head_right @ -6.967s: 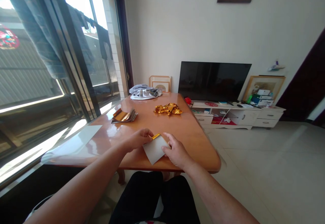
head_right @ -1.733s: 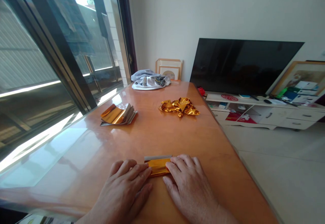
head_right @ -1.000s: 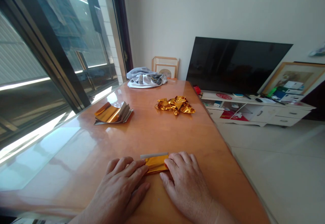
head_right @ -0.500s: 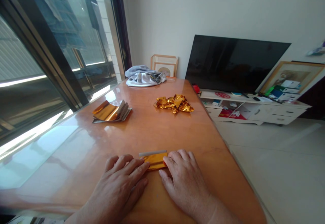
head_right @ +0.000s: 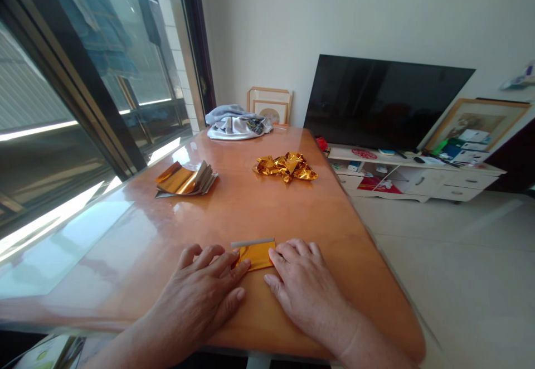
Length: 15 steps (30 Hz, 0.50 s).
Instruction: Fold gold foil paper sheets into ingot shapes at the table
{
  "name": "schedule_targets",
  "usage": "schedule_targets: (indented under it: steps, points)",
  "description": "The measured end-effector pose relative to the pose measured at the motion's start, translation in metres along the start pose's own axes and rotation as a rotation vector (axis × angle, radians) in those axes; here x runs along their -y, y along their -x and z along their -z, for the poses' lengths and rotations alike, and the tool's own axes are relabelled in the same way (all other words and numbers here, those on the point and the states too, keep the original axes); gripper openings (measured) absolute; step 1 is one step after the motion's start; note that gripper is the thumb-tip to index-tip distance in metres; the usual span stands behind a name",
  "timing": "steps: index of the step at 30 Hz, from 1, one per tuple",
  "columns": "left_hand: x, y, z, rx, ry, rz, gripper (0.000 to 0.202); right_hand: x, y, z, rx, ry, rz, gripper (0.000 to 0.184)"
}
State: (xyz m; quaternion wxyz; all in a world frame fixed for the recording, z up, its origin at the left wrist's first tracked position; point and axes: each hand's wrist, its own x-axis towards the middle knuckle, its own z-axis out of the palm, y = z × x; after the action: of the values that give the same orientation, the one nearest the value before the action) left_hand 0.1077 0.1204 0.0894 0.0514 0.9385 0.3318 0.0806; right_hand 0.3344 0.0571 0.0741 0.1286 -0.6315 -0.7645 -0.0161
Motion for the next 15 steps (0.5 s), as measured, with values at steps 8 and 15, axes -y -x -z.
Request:
schedule_targets:
  steps: [8, 15]
  points:
    - [-0.0035, 0.0012, 0.008, -0.025, -0.013, -0.047, 0.036, 0.0005, 0.01, -0.0051, 0.005, 0.092, 0.021, 0.039]
    - [-0.0032, 0.0019, 0.0041, -0.053, -0.04, -0.063, 0.033, 0.0032, 0.0113, -0.0039, 0.03, 0.119, -0.005, 0.044]
